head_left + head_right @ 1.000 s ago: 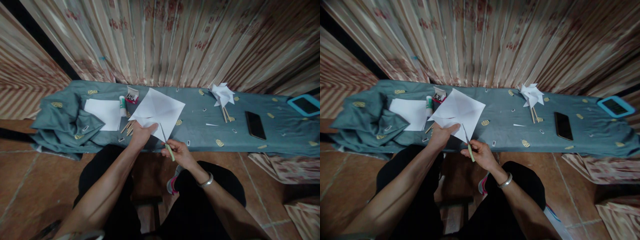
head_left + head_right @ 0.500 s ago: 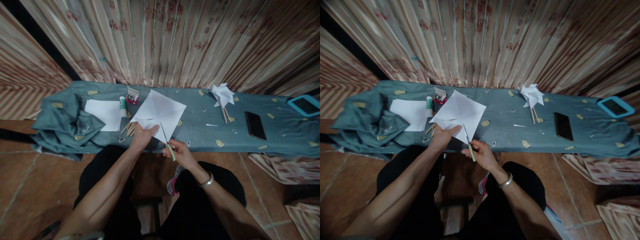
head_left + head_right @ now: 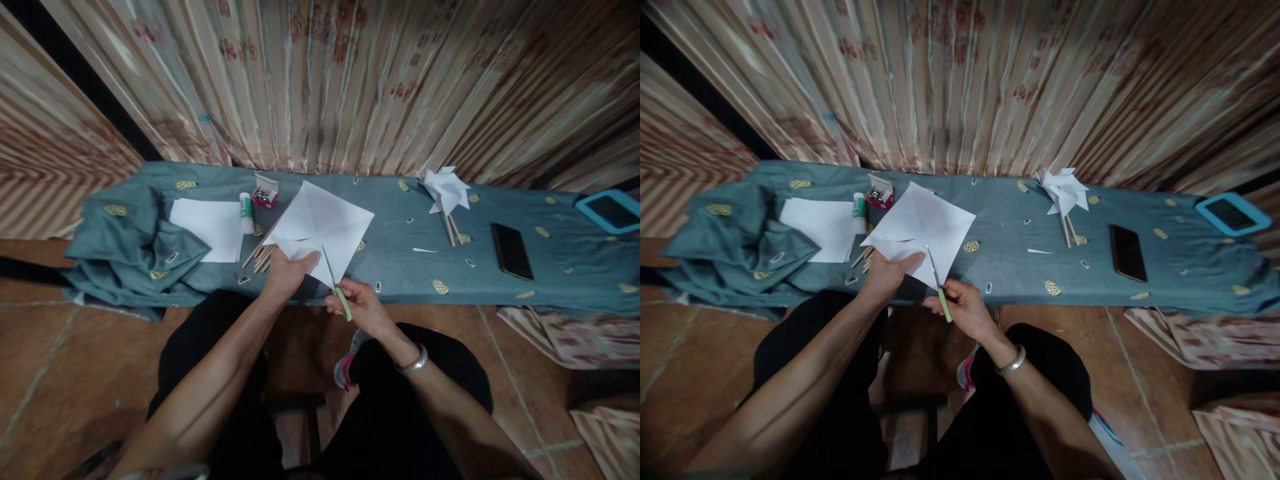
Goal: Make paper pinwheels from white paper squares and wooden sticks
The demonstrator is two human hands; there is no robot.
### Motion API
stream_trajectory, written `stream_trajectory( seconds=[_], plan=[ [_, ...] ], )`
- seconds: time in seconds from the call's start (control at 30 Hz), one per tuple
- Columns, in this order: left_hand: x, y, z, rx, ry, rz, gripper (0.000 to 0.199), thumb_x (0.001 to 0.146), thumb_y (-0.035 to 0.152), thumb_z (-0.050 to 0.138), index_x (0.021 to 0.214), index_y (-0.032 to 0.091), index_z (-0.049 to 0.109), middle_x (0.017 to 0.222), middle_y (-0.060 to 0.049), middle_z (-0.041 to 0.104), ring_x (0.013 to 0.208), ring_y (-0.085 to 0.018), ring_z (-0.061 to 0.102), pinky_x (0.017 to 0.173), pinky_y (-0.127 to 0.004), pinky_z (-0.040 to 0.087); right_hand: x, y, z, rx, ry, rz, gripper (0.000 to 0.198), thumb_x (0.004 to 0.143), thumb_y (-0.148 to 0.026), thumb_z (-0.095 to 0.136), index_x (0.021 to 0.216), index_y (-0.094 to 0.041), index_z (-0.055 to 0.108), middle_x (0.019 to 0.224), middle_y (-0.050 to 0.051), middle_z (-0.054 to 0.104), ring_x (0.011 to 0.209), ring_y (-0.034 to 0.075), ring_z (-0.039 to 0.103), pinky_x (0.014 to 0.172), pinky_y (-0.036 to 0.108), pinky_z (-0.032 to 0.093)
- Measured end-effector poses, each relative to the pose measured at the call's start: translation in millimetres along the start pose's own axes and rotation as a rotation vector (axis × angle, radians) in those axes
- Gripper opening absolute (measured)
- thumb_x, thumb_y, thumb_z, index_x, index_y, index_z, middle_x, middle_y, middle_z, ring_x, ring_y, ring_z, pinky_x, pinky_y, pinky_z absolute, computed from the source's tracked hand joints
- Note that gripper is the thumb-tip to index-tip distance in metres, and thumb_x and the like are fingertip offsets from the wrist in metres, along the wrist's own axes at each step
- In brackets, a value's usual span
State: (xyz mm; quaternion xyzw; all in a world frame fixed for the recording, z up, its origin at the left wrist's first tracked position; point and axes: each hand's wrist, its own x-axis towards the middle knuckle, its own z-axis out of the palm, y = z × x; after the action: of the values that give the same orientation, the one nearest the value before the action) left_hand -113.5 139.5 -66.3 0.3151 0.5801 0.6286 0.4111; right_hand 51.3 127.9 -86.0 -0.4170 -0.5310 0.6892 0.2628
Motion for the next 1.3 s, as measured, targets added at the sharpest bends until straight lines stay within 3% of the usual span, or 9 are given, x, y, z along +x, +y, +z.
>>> stream_trajectory(
  seconds=[0.93, 1.17, 1.3],
  plan=[
    [-0.8, -3.1, -1.2, -0.004, -0.014, -0.004, 0.034, 0.053, 0.024, 0.077, 0.085, 0.015, 0.069, 0.087, -0.006, 0.073, 0.079, -0.020, 0.066, 0.076, -0.032, 0.053, 0.5, -1.4, 3.0, 0.021, 0.030, 0.004, 0.038, 0.057, -0.047, 0.083, 0.074, -0.017, 0.067, 0.054, -0.004, 0.060, 0.049, 0.008, 0.054, 0.048, 0.021, 0.044],
    [3.3, 1.8, -3.5, -0.021, 0.034, -0.017, 0.039, 0.050, 0.024, 0.078, 0.087, 0.015, 0.067, 0.086, -0.006, 0.072, 0.083, -0.022, 0.067, 0.077, -0.032, 0.054, -3.0, -2.4, -4.6, -0.104, -0.095, 0.005, 0.039, 0.067, -0.049, 0.078, 0.085, -0.016, 0.068, 0.064, -0.001, 0.065, 0.055, 0.009, 0.056, 0.051, 0.020, 0.044],
    [13.6, 3.0, -14.8, -0.029, 0.110, 0.015, 0.043, 0.050, 0.024, 0.079, 0.091, 0.016, 0.067, 0.088, -0.006, 0.072, 0.085, -0.022, 0.067, 0.079, -0.032, 0.054, -12.6, -16.4, -29.7, -0.148, -0.248, 0.102, 0.041, 0.067, -0.048, 0.078, 0.089, -0.016, 0.067, 0.063, -0.002, 0.064, 0.055, 0.008, 0.055, 0.050, 0.020, 0.041]
  ],
)
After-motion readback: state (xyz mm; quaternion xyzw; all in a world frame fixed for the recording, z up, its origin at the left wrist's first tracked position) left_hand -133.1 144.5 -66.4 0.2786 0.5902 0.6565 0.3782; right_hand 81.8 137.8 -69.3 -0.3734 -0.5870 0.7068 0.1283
